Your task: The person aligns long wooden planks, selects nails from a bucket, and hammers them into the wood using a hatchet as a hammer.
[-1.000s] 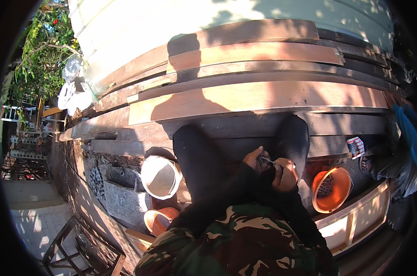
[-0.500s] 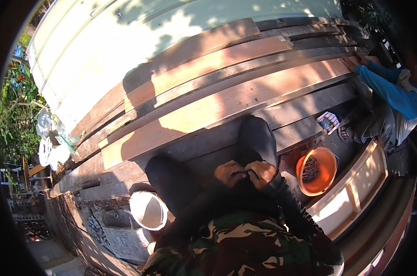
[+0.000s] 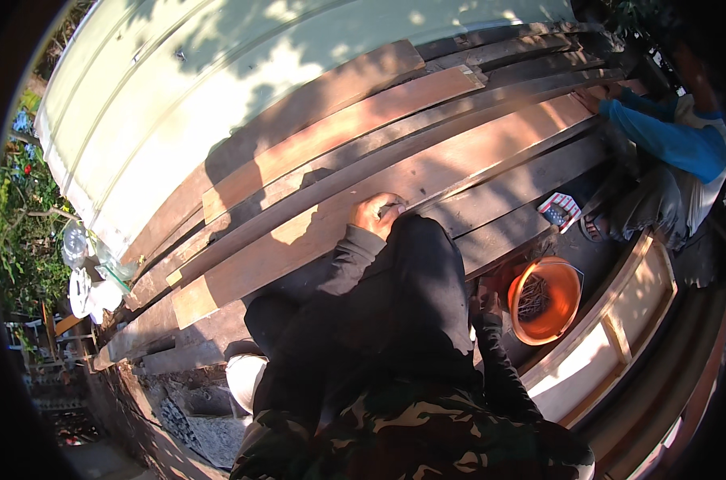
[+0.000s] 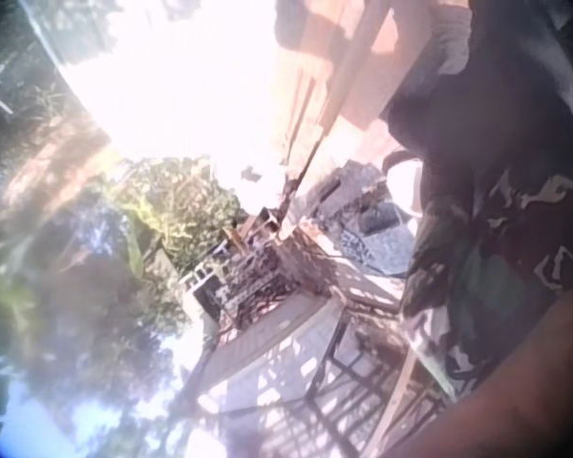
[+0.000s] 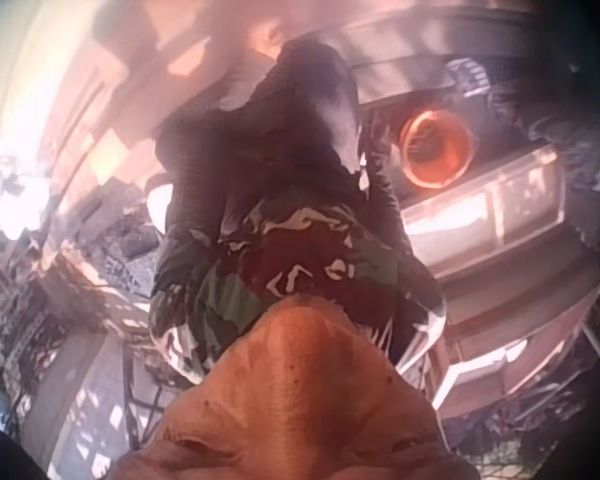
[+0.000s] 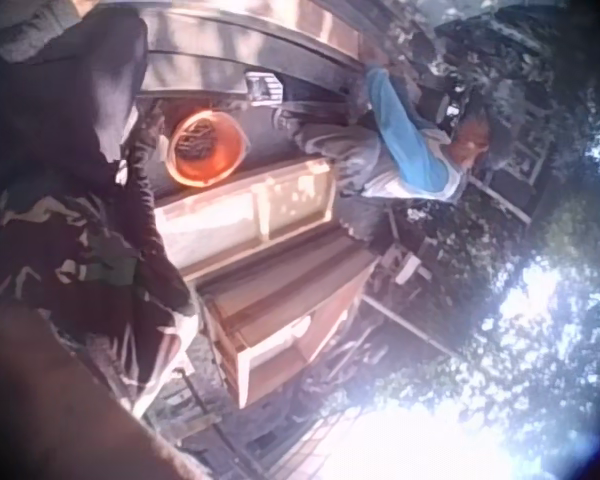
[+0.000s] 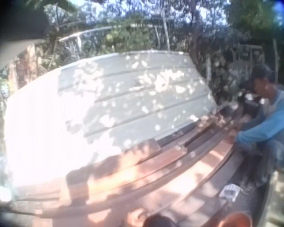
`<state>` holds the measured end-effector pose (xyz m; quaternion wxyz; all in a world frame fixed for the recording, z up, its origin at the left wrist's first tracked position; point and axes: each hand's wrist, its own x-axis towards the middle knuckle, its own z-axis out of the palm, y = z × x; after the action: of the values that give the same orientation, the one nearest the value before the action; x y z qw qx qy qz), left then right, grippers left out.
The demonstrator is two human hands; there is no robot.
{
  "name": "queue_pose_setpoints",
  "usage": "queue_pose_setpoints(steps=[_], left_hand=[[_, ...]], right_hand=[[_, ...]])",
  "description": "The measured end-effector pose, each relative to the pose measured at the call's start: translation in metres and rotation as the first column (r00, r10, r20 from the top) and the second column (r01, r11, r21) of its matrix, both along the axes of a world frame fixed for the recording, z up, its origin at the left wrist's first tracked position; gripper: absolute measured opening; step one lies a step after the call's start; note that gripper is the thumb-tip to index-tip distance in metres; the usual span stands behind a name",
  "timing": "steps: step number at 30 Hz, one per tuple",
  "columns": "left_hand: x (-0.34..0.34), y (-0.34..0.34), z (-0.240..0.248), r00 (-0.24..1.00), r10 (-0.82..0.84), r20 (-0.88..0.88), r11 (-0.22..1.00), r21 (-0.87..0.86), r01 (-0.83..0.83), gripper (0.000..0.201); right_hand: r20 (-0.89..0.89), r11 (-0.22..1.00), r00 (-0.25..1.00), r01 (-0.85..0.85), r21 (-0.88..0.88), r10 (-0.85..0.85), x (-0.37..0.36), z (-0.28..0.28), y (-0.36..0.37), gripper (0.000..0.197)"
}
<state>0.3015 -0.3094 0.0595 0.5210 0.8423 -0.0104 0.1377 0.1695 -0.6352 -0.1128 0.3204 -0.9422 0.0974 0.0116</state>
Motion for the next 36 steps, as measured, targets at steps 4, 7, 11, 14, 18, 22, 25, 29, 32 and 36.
queue_pose_setpoints(steps=[4,7,11,14,18,22,25,29,32,36], left_hand=[[0.065,0.029,-0.013,0.985,0.159,0.063,0.929,0.329,-0.171,0.012],[0.085,0.028,-0.041,0.976,0.215,0.042,0.909,0.356,-0.216,0.013],[0.086,0.018,-0.043,0.965,0.262,0.012,0.906,0.341,-0.251,0.013],[0.083,0.019,-0.036,0.965,0.263,-0.017,0.914,0.324,-0.244,0.013],[0.082,0.016,-0.031,0.954,0.293,-0.062,0.897,0.364,-0.252,0.013],[0.081,0.021,-0.036,0.963,0.271,0.016,0.897,0.359,-0.258,0.012],[0.083,0.019,-0.036,0.968,0.250,0.036,0.912,0.328,-0.248,0.012],[0.078,0.023,-0.038,0.969,0.248,0.018,0.896,0.376,-0.236,0.012],[0.085,0.015,-0.039,0.979,0.195,0.056,0.891,0.407,-0.201,0.010],[0.085,0.021,-0.045,0.973,0.209,0.103,0.907,0.352,-0.232,0.008]], right_hand=[[-0.355,0.947,0.934,-0.142,-0.288,0.032,-0.061,-0.066,-0.034,0.064],[-0.498,0.977,0.863,-0.028,-0.211,-0.083,-0.072,-0.097,-0.037,0.055],[-0.600,0.979,0.791,-0.008,-0.203,-0.118,-0.065,-0.101,-0.032,0.050],[-0.641,0.982,0.760,-0.017,-0.188,-0.110,-0.052,-0.105,-0.026,0.046],[-0.680,0.984,0.726,-0.019,-0.175,-0.107,-0.041,-0.106,-0.025,0.040],[-0.700,0.991,0.709,-0.005,-0.130,-0.088,-0.033,-0.105,-0.024,0.035],[-0.705,0.998,0.706,0.044,-0.048,-0.065,-0.031,-0.097,-0.026,0.031],[-0.701,0.953,0.712,0.188,0.236,0.033,-0.033,-0.064,-0.027,0.026],[-0.674,0.838,0.738,0.338,0.429,0.047,-0.040,-0.021,-0.042,0.023],[-0.546,0.834,0.835,0.257,0.489,0.063,-0.042,0.036,-0.054,0.024]])
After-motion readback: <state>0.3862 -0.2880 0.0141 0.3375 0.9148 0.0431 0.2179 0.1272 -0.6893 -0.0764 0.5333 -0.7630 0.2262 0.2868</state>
